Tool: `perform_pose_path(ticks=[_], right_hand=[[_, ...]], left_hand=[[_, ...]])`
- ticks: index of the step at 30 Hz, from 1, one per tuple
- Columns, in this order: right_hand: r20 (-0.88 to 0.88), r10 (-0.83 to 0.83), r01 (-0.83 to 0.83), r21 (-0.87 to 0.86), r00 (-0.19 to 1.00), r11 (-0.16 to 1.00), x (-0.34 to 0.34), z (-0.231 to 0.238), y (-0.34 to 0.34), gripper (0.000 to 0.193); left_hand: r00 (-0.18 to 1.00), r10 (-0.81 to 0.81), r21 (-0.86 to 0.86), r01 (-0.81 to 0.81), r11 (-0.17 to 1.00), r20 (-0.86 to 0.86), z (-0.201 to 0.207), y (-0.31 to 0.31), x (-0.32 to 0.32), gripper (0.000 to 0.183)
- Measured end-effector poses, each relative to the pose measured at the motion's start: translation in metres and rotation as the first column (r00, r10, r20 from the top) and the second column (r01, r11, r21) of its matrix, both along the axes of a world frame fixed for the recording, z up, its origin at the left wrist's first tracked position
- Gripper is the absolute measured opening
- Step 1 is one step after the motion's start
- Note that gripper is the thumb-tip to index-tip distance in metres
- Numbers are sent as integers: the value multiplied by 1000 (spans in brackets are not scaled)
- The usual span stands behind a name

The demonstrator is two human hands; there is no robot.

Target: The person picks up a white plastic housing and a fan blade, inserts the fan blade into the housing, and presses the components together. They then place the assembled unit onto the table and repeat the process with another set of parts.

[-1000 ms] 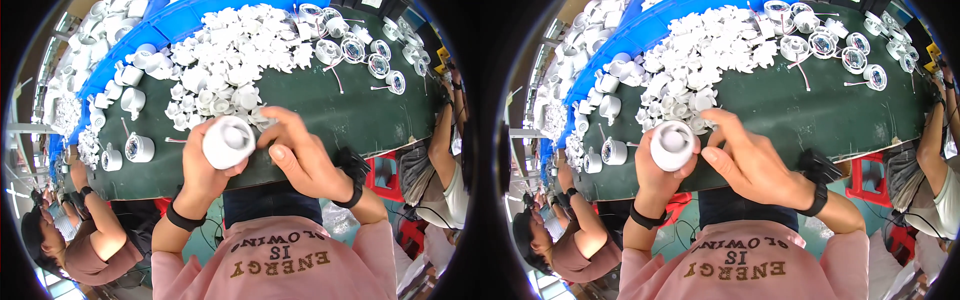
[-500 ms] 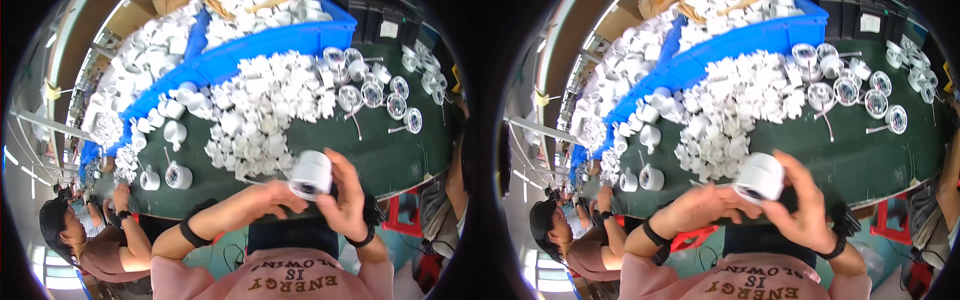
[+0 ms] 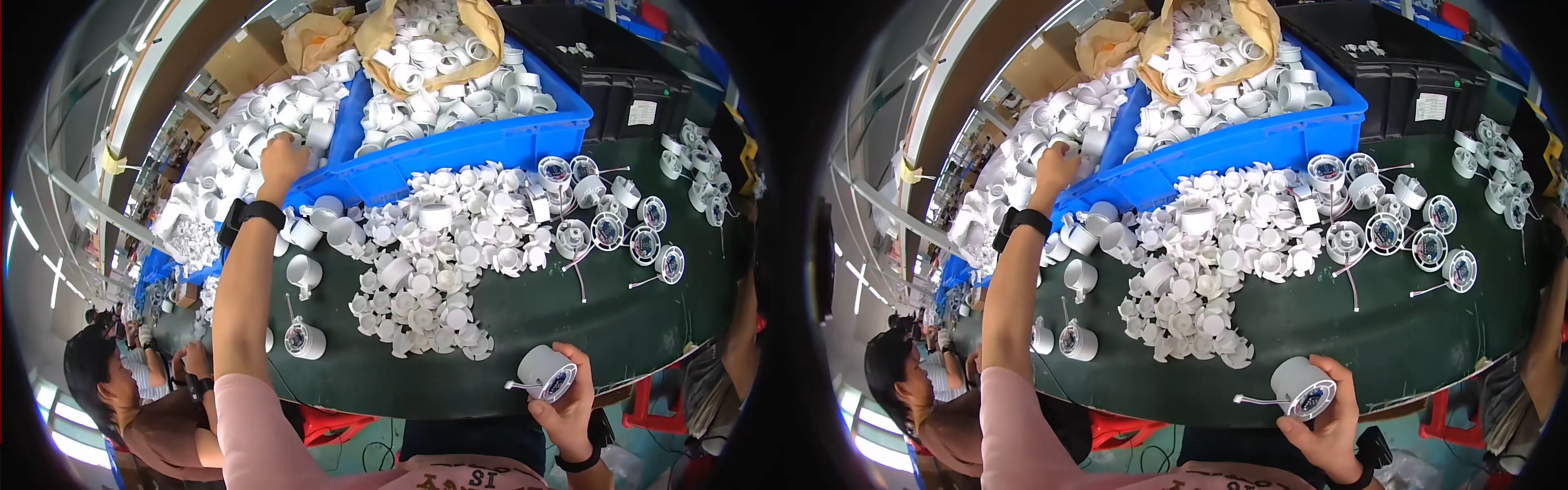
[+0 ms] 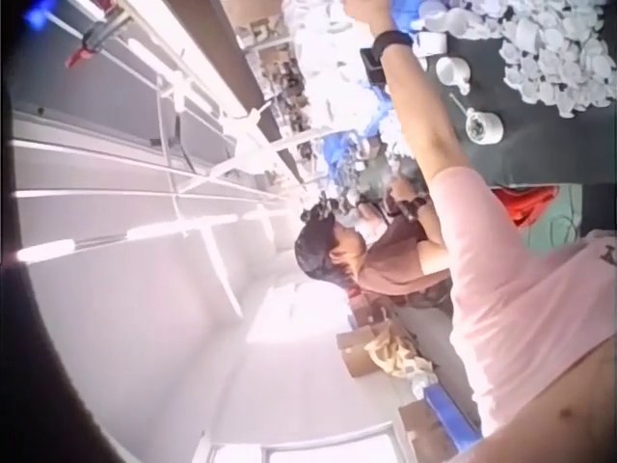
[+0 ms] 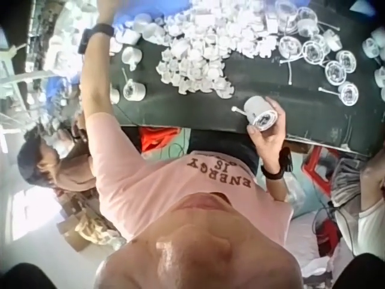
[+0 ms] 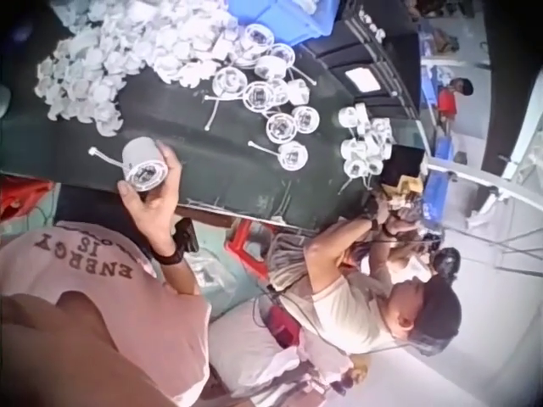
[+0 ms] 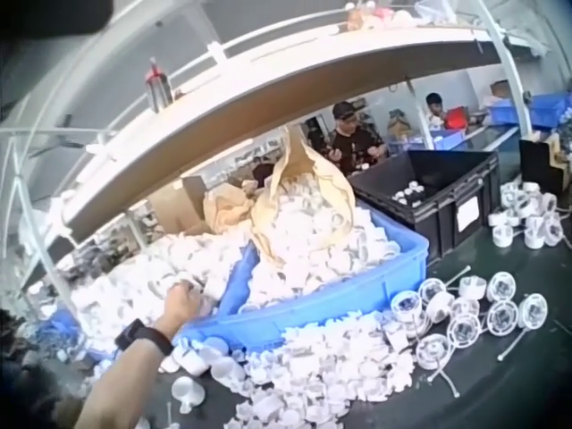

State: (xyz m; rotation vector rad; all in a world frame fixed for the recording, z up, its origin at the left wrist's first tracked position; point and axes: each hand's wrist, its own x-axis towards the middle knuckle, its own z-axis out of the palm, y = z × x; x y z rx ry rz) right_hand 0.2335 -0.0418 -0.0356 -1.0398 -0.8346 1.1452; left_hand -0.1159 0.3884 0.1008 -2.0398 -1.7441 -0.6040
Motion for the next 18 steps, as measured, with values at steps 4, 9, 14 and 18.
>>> perform_pose_path(ticks=[4,9,14,18], right_hand=[[48,-1,-2,61,999,998,-2,-5,12,84],[320,-65,-4,210,945,978,-2,-7,13,82],[497,-143,-10,292,856,956,0,6,14,75],[530,-144,19,235,835,972,9,1,13,72]], left_hand=[[994,94,73,-89,993,-62,-7,15,14,41],[968,231,92,-222,971,-96,-9,26,25,37],[841,-485,227,437,870,240,-10,-16,27,27],[717,-691,276,649,709,92,5,-146,88,37]])
